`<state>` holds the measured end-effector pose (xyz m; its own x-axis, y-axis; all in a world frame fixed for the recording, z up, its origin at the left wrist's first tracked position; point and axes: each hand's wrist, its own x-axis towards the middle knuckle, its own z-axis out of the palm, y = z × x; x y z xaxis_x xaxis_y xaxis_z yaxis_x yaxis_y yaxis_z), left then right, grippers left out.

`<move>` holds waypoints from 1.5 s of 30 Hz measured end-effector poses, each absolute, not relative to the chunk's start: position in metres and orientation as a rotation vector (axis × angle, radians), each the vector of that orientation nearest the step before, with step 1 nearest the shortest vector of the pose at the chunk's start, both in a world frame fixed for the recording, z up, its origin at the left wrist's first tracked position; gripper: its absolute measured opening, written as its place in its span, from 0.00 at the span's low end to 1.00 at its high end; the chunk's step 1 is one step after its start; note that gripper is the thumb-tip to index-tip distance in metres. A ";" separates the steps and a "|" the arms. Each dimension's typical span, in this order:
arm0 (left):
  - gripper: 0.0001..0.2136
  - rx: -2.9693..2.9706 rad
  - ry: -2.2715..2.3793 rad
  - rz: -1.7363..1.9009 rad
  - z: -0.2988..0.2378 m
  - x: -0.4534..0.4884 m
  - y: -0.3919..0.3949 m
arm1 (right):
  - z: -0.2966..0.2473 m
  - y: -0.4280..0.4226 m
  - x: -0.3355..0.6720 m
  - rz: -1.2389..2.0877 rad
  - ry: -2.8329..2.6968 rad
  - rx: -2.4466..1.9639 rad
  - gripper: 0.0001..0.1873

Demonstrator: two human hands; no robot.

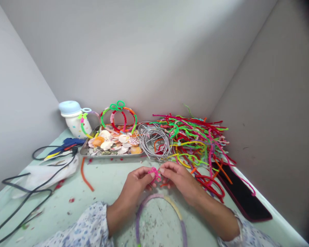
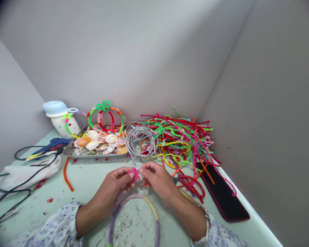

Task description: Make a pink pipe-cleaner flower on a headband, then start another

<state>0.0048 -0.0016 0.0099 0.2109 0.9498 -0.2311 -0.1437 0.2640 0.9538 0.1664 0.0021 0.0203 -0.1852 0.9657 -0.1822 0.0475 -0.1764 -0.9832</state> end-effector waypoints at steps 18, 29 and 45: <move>0.01 1.037 1.037 0.890 0.016 0.011 -0.008 | 0.016 0.000 0.162 1.453 -1.373 -1.371 0.07; 0.12 0.924 1.031 0.900 0.015 0.008 -0.005 | 0.037 0.013 0.188 1.166 -1.587 -1.397 0.09; 0.11 1.031 1.074 0.867 0.009 0.007 -0.003 | 0.038 0.011 0.211 0.507 -2.470 -1.685 0.07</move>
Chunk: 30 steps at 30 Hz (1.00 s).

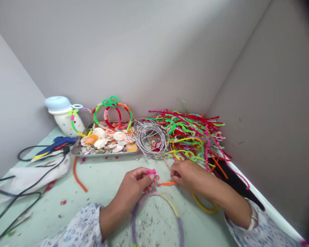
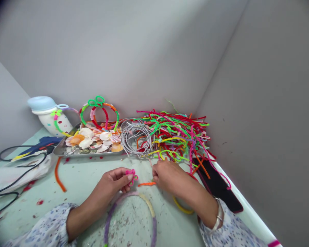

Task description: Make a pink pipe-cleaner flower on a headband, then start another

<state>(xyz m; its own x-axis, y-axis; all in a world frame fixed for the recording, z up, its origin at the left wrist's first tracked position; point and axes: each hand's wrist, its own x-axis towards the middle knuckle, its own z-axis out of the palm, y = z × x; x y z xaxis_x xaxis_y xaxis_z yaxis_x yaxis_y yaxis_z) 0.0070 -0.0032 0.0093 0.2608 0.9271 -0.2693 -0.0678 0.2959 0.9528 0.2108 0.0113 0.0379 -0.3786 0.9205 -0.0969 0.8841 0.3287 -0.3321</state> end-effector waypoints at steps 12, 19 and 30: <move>0.09 1.042 1.105 0.872 0.005 0.007 -0.002 | 0.024 0.007 0.203 0.315 -2.503 -1.692 0.08; 0.09 1.036 1.107 0.876 0.007 0.008 -0.003 | 0.037 0.008 0.195 0.382 -2.358 -1.387 0.06; 0.06 1.025 1.065 0.805 0.017 0.011 -0.007 | 0.039 -0.002 0.189 -0.009 -2.632 -1.101 0.10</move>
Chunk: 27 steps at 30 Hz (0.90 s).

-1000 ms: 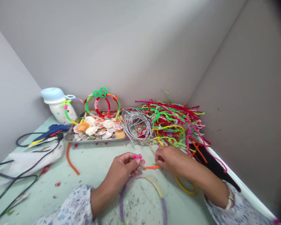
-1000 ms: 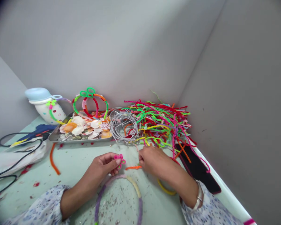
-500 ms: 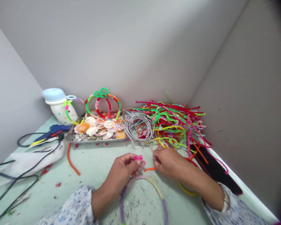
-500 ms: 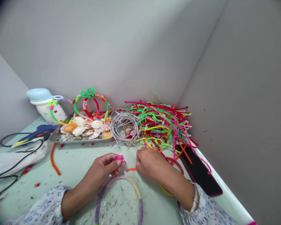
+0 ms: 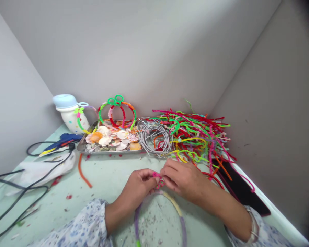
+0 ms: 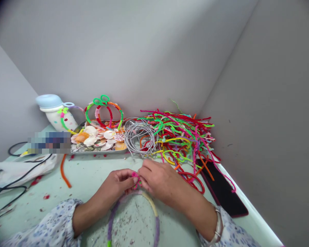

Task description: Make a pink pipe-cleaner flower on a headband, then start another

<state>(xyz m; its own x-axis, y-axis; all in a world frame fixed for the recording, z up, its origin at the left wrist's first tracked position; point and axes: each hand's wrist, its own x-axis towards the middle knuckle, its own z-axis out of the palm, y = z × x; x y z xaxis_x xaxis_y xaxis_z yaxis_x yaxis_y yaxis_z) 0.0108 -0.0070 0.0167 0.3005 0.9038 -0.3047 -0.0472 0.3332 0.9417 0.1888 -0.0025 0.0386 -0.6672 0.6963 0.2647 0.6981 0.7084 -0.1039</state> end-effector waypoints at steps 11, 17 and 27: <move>0.08 1.117 1.031 0.742 0.007 0.006 -0.001 | 0.039 -0.002 0.192 0.113 -2.596 -1.044 0.08; 0.08 1.147 1.063 0.731 0.007 0.005 -0.002 | 0.044 -0.002 0.192 0.355 -2.391 -1.090 0.09; 0.08 1.142 1.042 0.747 0.006 0.005 -0.003 | 0.034 -0.003 0.183 0.421 -2.328 -1.094 0.06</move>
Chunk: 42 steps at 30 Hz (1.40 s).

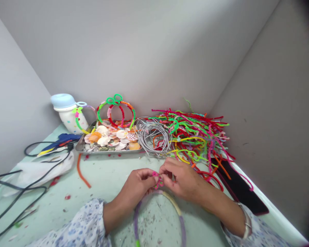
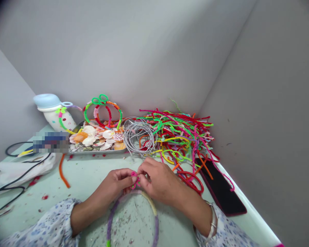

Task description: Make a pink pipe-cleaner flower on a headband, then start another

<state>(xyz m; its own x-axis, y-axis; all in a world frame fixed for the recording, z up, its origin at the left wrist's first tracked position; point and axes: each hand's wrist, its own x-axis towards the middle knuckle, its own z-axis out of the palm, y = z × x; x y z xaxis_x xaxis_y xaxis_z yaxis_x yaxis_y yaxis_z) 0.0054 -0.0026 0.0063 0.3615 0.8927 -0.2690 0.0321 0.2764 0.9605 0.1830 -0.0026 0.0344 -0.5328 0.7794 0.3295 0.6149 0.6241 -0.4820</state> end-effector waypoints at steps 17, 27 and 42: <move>0.05 1.100 1.057 0.777 0.007 0.006 -0.003 | 0.039 -0.005 0.183 0.468 -2.333 -1.074 0.08; 0.05 1.117 1.070 0.757 0.006 0.005 -0.002 | 0.044 0.000 0.191 0.512 -2.421 -1.039 0.10; 0.07 1.132 1.071 0.741 -0.001 0.002 -0.002 | 0.042 -0.004 0.193 0.346 -2.568 -1.038 0.08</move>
<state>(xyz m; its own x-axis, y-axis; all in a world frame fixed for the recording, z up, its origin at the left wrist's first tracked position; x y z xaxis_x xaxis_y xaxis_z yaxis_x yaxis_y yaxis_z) 0.0021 -0.0019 -0.0008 0.3427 0.8942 -0.2882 0.0453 0.2907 0.9557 0.1927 -0.0037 0.0416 -0.6711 0.7060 0.2264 0.6209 0.7020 -0.3488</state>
